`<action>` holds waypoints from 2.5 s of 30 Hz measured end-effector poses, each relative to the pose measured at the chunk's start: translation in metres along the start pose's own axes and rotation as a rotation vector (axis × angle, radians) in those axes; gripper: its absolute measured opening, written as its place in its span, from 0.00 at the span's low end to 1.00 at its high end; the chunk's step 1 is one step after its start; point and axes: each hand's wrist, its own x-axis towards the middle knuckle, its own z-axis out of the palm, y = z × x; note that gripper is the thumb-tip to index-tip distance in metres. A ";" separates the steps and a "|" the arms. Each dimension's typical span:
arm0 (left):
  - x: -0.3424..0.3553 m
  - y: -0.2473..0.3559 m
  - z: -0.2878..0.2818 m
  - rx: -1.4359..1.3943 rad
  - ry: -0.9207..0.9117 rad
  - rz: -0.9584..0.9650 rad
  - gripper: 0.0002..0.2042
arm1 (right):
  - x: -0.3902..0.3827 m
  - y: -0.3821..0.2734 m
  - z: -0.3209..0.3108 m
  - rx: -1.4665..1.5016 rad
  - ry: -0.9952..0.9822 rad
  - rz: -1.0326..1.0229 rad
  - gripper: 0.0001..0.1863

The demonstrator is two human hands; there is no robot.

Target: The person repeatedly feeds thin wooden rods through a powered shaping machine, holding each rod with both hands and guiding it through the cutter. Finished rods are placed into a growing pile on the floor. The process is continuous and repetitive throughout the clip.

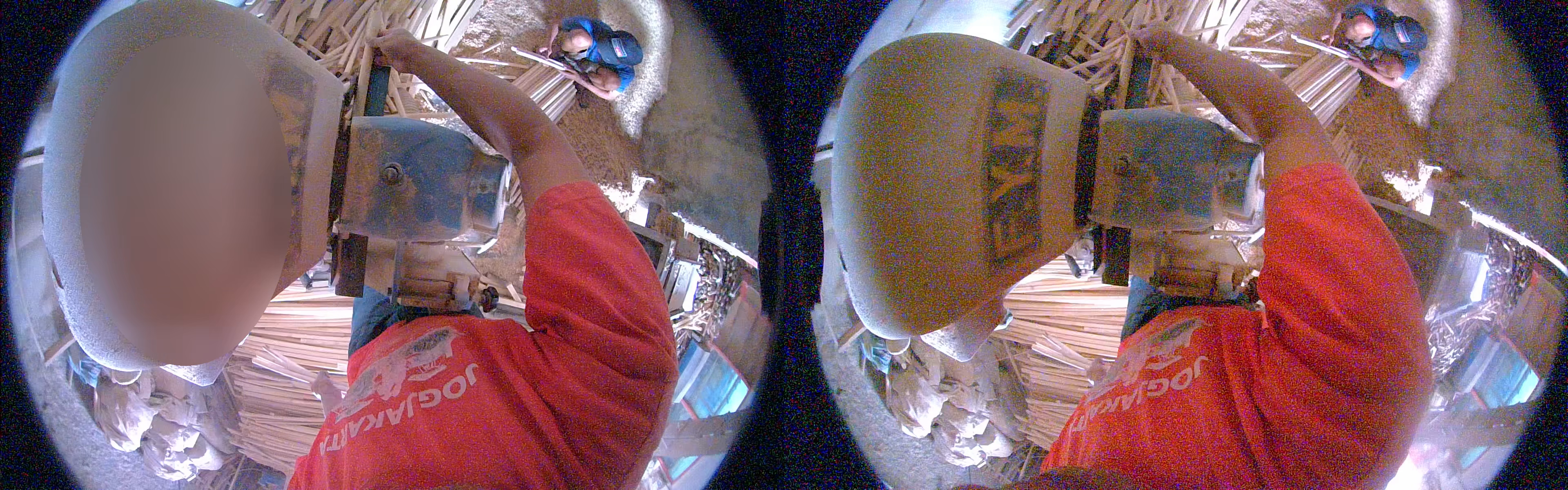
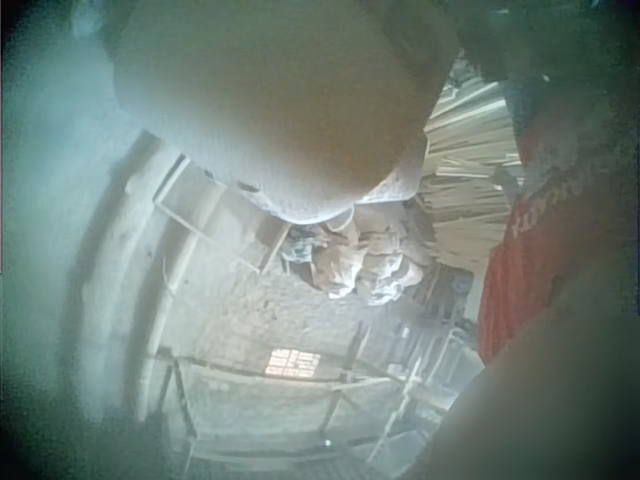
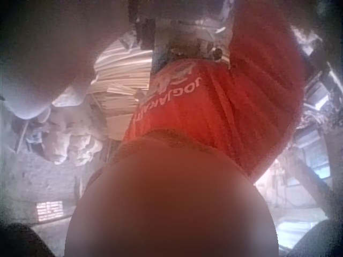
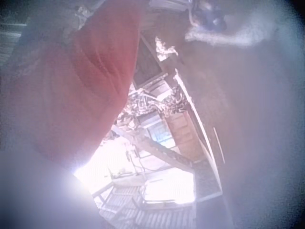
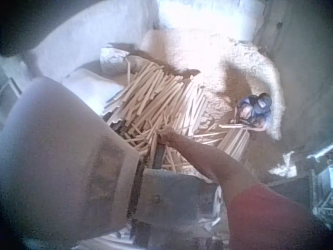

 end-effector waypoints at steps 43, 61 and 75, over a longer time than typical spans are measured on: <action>0.006 0.000 0.003 -0.068 -0.059 0.018 0.21 | -0.025 -0.015 0.013 0.068 -0.040 0.037 0.19; 0.022 0.001 0.020 -0.075 -0.127 0.062 0.20 | -0.033 -0.025 0.020 -0.152 0.018 0.022 0.18; 0.030 -0.006 0.022 -0.068 -0.153 0.168 0.12 | -0.048 -0.043 0.029 -0.192 0.029 0.071 0.16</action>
